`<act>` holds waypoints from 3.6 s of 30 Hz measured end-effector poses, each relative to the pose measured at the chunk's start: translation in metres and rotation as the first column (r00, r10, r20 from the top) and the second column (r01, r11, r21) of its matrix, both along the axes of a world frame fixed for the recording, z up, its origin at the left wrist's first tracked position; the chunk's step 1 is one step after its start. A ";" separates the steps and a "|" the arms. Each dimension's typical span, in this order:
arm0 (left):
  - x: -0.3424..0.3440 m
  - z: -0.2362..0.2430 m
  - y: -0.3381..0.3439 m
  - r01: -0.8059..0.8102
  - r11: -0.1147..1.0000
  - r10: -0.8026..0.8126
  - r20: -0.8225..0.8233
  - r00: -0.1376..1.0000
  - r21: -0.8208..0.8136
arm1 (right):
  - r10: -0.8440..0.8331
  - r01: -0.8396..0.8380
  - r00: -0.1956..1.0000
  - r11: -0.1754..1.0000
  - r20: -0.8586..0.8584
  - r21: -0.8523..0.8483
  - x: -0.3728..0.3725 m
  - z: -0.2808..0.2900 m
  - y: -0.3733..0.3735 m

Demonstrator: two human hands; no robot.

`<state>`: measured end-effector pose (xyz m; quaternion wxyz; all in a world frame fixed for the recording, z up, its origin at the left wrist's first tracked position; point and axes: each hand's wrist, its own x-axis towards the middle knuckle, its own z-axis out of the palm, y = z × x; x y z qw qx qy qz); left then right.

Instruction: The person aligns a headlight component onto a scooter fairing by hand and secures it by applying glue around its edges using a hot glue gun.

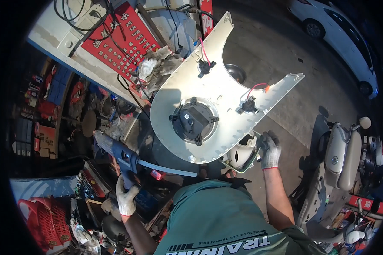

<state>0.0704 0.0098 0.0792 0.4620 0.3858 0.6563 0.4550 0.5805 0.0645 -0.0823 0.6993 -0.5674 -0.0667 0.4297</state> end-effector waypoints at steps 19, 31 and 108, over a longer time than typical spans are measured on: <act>0.057 -0.022 0.026 0.107 0.994 -0.107 -0.066 0.992 0.000 | 0.560 -0.616 0.636 0.783 0.531 -0.088 -0.049 0.094 0.103; 0.064 -0.050 0.039 0.093 0.993 -0.094 -0.004 0.996 -0.076 | 0.725 -0.630 0.122 0.584 0.677 -0.512 -0.076 0.020 0.196; 0.095 -0.131 0.113 0.059 0.990 0.013 0.495 0.869 -0.131 | 0.628 -0.450 0.556 0.779 -0.545 0.438 -0.149 0.102 0.048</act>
